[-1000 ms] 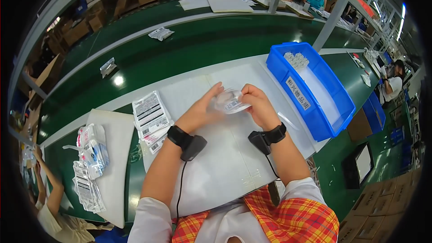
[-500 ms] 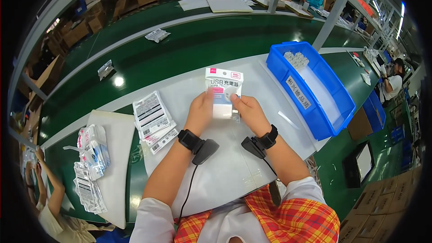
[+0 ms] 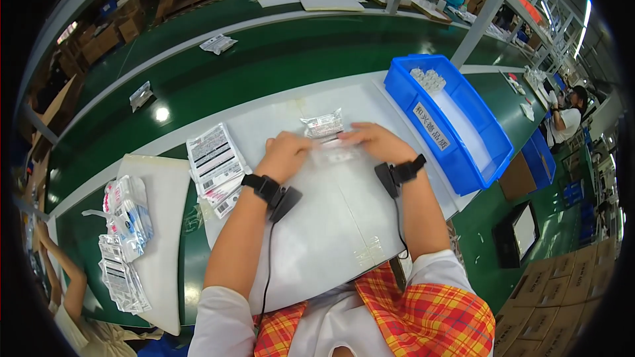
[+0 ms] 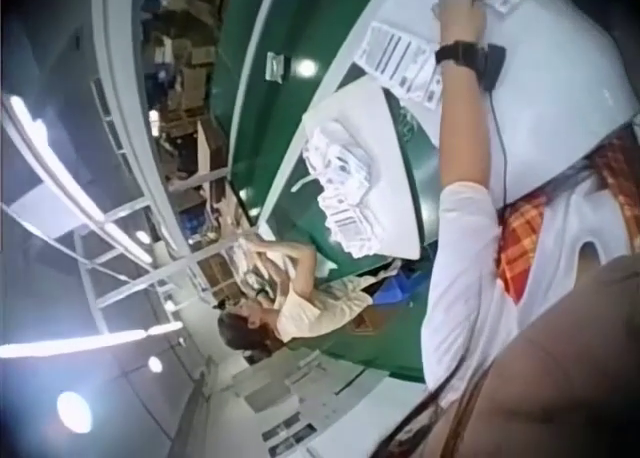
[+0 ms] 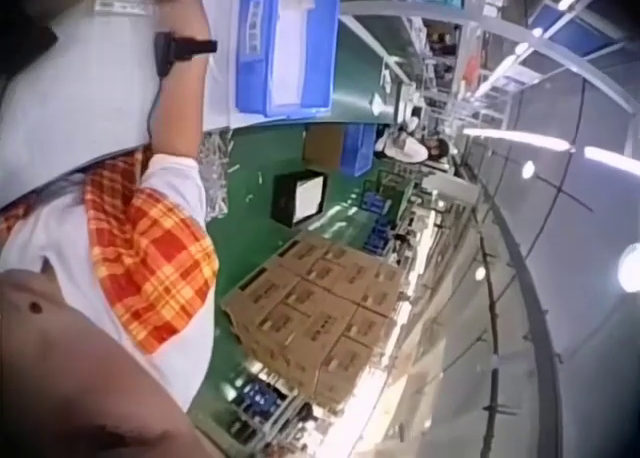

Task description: Packaging small white electronic items into clear plastic bags at a workstation.

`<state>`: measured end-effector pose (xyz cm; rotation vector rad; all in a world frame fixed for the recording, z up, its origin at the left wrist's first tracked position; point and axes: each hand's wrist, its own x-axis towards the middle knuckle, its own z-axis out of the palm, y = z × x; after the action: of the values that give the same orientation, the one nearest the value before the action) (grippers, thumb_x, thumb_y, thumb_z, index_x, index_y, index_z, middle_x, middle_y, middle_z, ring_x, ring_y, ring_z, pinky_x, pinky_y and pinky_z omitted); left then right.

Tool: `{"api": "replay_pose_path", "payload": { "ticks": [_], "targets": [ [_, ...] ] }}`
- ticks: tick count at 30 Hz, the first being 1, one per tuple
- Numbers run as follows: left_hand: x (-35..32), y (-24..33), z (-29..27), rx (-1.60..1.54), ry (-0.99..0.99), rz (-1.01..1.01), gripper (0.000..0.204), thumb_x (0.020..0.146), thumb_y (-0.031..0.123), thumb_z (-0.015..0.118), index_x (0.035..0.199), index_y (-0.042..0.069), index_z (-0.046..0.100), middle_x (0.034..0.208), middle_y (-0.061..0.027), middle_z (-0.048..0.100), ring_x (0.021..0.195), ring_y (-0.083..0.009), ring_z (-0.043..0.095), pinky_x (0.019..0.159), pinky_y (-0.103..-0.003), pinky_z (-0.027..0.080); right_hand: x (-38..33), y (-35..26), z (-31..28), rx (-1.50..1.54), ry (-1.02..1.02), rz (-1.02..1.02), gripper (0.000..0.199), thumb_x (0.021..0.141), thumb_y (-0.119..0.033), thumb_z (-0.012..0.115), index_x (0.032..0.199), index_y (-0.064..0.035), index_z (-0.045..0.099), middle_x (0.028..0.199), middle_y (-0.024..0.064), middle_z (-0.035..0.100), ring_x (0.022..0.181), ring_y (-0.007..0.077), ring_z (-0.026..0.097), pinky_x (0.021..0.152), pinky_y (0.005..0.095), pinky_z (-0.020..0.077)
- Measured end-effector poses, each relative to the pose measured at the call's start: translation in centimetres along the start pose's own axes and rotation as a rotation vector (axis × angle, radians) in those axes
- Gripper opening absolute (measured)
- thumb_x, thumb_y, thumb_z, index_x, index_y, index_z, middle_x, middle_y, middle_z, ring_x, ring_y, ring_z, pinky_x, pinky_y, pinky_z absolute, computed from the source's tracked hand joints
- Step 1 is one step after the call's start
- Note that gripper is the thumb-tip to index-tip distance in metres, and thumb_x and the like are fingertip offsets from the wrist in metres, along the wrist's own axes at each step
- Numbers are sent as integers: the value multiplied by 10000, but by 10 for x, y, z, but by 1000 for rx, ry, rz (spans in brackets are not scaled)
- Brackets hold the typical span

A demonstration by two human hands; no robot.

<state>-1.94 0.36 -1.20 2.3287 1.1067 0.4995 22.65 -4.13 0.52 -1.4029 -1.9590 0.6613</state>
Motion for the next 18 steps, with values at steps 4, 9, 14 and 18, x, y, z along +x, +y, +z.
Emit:
{"api": "replay_pose_path", "payload": {
  "ticks": [4,9,14,18],
  "targets": [
    [-19,28,-6,166,9,189,228,820,41,583,1021,94,676,1052,-66,639,1008,-327,537,816,-371,448,-14,-43,14,-456,-53,-217,160,778,-39,610,903,-32,708,895,127,687,881,288,643,793,341,493],
    [-15,14,8,-60,80,161,255,802,13,596,1038,93,647,1068,-70,598,1041,-310,520,871,-401,449,-13,-68,37,-315,-153,-139,135,730,-38,666,857,-38,711,895,143,680,866,305,641,777,347,500],
    [-16,15,11,-83,57,150,295,774,-13,610,1046,98,627,1099,-60,573,1039,-306,518,916,-397,441,-4,-64,35,-183,-207,2,100,699,-24,710,797,-42,706,822,123,662,779,278,634,705,344,502],
    [-14,15,7,-55,48,127,287,776,-5,618,1042,102,631,1106,-58,565,1042,-307,515,919,-389,438,0,-68,33,-64,-282,107,51,731,-34,697,773,-28,669,777,111,639,729,262,617,669,338,491]
  ]
}}
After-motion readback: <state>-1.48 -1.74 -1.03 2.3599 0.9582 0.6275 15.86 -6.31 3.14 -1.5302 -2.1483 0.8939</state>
